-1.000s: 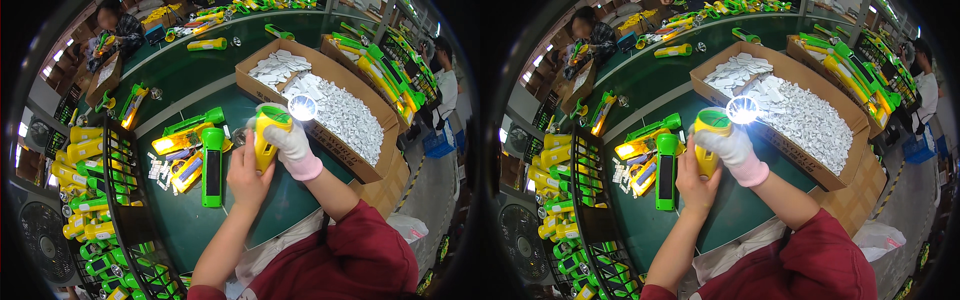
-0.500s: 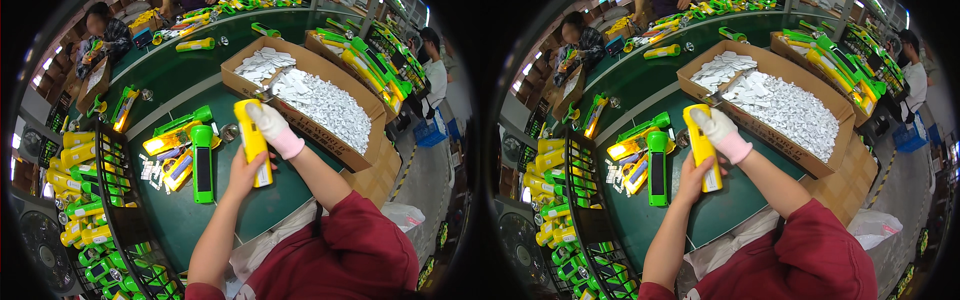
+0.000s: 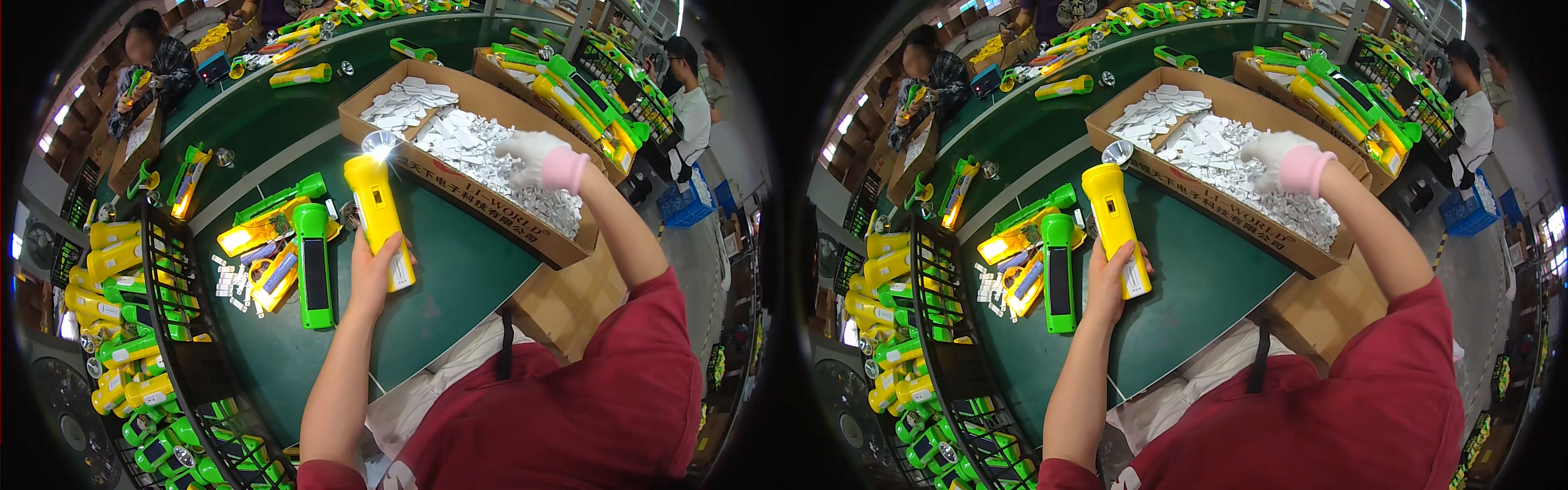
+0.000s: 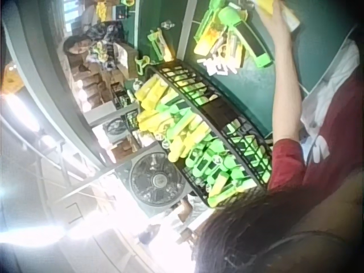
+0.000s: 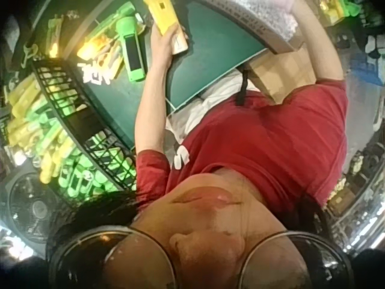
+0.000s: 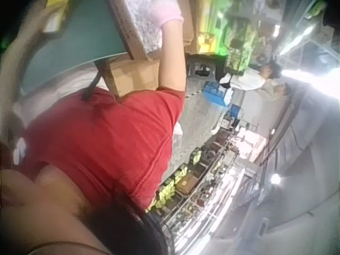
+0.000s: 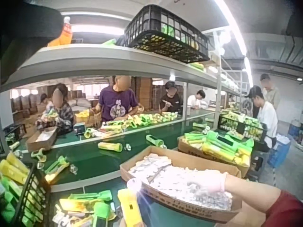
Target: The person assembles flashlights by joining the casing pieces together by hand and inserting switch buttons picked from a box into the flashlight bodies.
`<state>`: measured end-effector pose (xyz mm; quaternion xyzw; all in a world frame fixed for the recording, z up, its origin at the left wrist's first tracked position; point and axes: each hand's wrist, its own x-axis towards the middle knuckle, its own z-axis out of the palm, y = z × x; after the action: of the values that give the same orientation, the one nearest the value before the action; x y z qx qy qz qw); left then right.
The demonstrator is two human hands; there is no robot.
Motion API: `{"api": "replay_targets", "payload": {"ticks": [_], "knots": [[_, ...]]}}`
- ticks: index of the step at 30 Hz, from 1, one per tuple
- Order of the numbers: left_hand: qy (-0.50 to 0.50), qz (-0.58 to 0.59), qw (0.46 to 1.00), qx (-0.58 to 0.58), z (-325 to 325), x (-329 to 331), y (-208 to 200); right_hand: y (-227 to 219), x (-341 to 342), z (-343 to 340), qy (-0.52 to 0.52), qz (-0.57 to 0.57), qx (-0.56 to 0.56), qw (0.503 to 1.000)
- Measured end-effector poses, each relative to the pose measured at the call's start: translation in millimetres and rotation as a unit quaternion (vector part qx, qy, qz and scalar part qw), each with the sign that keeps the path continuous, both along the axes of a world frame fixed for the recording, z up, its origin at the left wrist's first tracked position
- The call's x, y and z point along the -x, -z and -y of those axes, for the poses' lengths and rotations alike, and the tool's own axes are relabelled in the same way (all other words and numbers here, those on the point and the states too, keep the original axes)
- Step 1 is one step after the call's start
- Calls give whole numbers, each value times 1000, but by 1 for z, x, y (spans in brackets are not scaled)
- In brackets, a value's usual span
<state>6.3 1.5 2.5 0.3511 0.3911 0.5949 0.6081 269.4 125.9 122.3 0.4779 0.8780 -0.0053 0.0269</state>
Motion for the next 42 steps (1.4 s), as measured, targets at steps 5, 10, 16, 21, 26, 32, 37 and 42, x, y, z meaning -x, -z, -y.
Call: {"api": "replay_targets", "payload": {"ticks": [5,10,16,21,26,32,37,42], "knots": [[2,-10,1000,-1,0,2,0,30,-3,-29,-26,77,113,990],[-2,-2,1000,10,2,3,1,38,-4,-25,-6,61,103,993],[4,24,1000,13,1,3,-1,8,-10,-4,27,-102,-42,994],[-6,34,999,-23,2,7,2,-29,31,53,45,-348,80,933],[20,80,995,-55,3,5,5,-6,88,97,0,-403,147,903],[-36,121,992,-1,1,6,-4,57,140,65,-95,-370,-9,924],[-100,123,987,16,-4,8,2,71,146,61,-139,-339,-68,928],[-94,104,990,10,-5,9,2,77,144,64,-181,-393,-83,897]]}}
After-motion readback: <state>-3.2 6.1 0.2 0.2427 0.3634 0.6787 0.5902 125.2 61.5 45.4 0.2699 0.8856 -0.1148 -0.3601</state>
